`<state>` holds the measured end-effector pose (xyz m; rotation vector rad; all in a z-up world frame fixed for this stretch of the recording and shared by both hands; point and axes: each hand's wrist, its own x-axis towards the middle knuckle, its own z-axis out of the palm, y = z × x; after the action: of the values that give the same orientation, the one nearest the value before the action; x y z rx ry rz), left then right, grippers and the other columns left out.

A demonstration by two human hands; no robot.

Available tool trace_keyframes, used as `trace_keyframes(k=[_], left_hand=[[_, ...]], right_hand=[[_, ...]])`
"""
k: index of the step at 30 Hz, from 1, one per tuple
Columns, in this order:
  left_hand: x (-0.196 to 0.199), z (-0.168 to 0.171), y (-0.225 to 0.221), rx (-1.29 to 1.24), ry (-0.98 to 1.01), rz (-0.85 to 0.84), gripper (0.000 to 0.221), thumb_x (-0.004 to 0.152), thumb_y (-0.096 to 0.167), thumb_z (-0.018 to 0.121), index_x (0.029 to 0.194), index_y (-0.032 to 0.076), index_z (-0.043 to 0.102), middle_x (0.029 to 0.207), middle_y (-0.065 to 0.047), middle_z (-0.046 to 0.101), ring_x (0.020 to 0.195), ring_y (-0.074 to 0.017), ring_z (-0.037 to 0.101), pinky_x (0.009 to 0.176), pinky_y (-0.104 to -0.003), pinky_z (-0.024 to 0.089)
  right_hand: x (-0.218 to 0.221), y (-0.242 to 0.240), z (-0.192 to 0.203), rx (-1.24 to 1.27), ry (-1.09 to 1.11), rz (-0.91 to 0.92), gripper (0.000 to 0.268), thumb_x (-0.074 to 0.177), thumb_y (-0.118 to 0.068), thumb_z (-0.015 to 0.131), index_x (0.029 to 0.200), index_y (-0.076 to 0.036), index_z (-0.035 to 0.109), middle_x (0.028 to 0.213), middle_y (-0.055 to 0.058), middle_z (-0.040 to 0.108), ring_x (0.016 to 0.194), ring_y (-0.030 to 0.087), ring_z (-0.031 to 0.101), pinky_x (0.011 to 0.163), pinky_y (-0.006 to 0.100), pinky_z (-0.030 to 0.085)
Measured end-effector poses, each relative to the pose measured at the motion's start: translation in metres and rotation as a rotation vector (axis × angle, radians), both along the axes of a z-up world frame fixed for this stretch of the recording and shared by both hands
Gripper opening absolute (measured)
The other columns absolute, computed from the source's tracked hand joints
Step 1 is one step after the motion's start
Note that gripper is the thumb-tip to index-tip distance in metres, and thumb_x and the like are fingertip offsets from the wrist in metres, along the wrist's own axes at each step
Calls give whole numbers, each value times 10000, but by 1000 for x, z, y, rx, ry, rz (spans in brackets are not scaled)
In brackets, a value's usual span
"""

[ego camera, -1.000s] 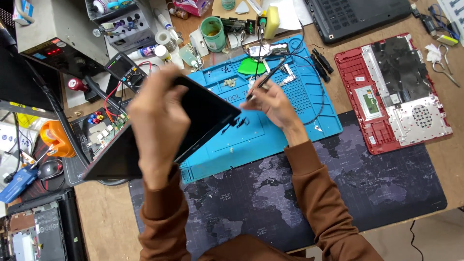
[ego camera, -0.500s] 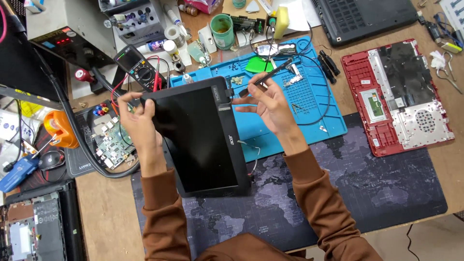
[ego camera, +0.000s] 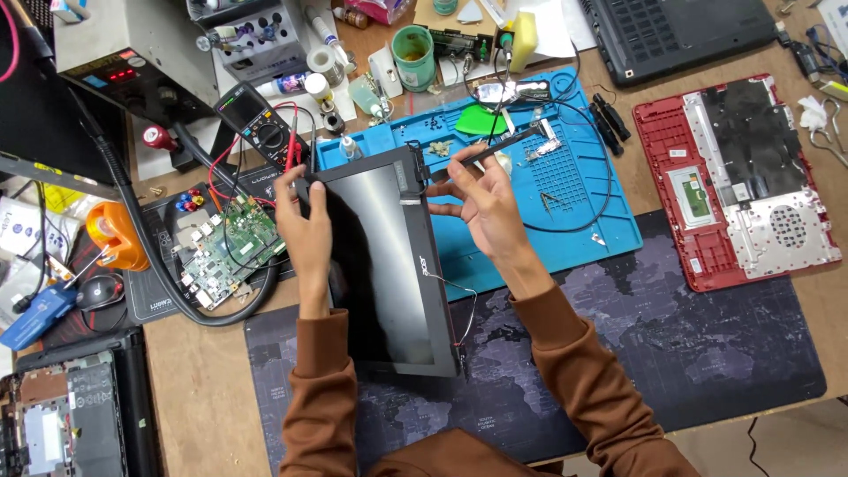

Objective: Testing a motherboard with a multimeter and disassembling a laptop screen assembly.

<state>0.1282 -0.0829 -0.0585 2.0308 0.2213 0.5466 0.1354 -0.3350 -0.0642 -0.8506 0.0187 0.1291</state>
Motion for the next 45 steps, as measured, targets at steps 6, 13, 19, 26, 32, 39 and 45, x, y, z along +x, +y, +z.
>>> trace_keyframes(k=[6, 13, 19, 26, 32, 39, 45], left_hand=[[9, -23, -24, 231, -31, -144, 220, 1034, 175, 642, 1245, 131, 687, 1264, -251, 493, 1323, -491, 457, 1150, -545, 333], [12, 27, -59, 52, -32, -378, 188, 1051, 197, 588, 1209, 183, 688, 1088, -112, 671, 1097, -325, 662, 984, -453, 484], [21, 24, -81, -45, -99, -547, 322, 999, 365, 630, 1267, 191, 669, 1116, -52, 662, 1060, -211, 647, 987, -391, 480], [22, 15, -89, 13, -231, -490, 273, 977, 302, 689, 1179, 119, 668, 1071, -82, 655, 1028, -279, 676, 1007, -407, 486], [24, 9, -91, 44, -297, -447, 230, 992, 275, 659, 1122, 86, 644, 1078, -77, 610, 1029, -274, 644, 966, -403, 489], [24, 8, -91, -3, -275, -472, 218, 995, 301, 599, 1060, 94, 585, 987, -73, 555, 922, -245, 594, 889, -394, 481], [24, 10, -91, -46, -257, -543, 238, 949, 303, 603, 1065, 95, 590, 980, -71, 538, 894, -218, 550, 853, -380, 465]], right_hand=[[-5, 0, 16, -23, 4, -25, 259, 1004, -227, 699, 1137, -122, 503, 971, 141, 667, 911, 364, 781, 746, 508, 699], [-5, 6, 12, -52, -17, -70, 242, 1018, -196, 677, 1142, -96, 495, 1009, 103, 631, 854, 362, 786, 760, 493, 698], [-12, 4, 32, -177, -84, -135, 215, 1028, -173, 654, 1134, -54, 510, 1019, 106, 597, 832, 371, 787, 749, 482, 710], [-14, 1, 36, -246, -132, -138, 194, 1034, -134, 638, 1119, -4, 523, 1017, 165, 619, 826, 395, 783, 722, 476, 712], [-14, 2, 37, -244, -126, -141, 198, 1036, -130, 630, 1120, 8, 518, 999, 165, 611, 794, 392, 781, 698, 461, 712], [-15, 2, 38, -286, -148, -125, 184, 1037, -112, 624, 1109, 19, 518, 981, 191, 619, 776, 395, 779, 688, 454, 709], [-13, -2, 35, -303, -159, -109, 162, 1031, -91, 620, 1096, 23, 525, 960, 208, 630, 795, 412, 777, 700, 472, 710]])
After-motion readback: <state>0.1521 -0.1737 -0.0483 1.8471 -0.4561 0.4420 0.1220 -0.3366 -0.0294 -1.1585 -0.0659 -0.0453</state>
